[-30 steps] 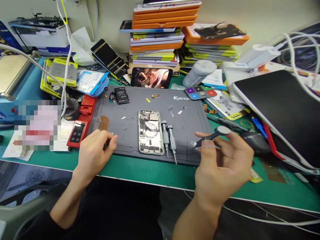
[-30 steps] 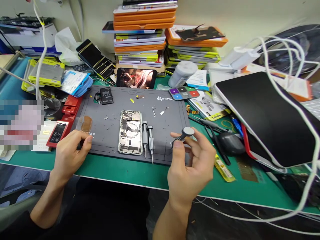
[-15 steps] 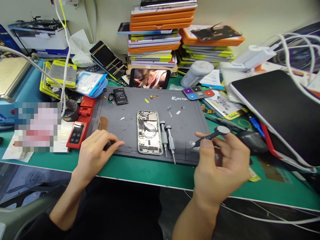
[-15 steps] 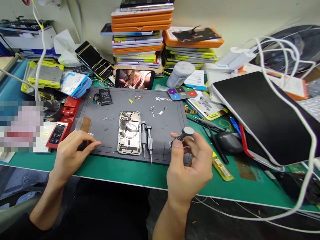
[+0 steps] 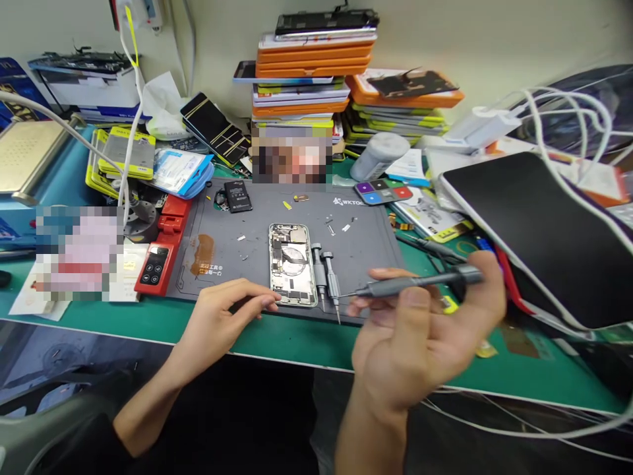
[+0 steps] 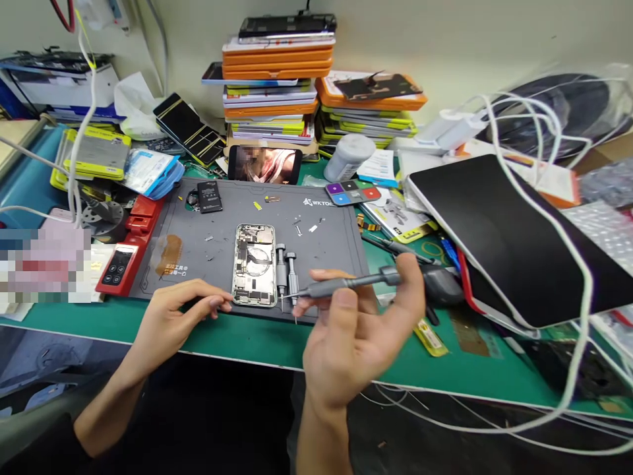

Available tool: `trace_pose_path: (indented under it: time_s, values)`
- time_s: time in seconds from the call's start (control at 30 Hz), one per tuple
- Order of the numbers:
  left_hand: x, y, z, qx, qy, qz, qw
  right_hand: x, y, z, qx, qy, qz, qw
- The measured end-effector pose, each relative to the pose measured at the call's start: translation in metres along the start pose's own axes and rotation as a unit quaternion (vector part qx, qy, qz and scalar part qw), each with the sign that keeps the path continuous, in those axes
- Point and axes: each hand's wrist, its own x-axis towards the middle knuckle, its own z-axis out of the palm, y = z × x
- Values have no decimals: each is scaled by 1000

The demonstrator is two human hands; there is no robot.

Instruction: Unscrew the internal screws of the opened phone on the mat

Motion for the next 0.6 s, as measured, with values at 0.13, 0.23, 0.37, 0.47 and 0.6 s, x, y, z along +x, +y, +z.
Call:
trace_pose_path:
  time_s: [0.13, 0.23, 0.37, 0.47, 0.6]
  values:
    - [-4, -3, 4, 88, 26, 7, 996, -20, -3, 17, 14, -50, 36, 998]
    - [-7, -2, 2, 96, 17, 5, 995, -31, -3, 23, -12, -46, -32, 998]
    - [-6, 0, 1, 96, 11, 12, 995, -36, -4, 23, -8, -49, -37, 998]
    - [-5, -2, 3, 87, 5, 17, 996, -36, -2, 19, 4, -74, -4, 997]
    - [-3, -6, 5, 89, -9, 61, 994, -35, -2, 15, 7, -93, 1, 996]
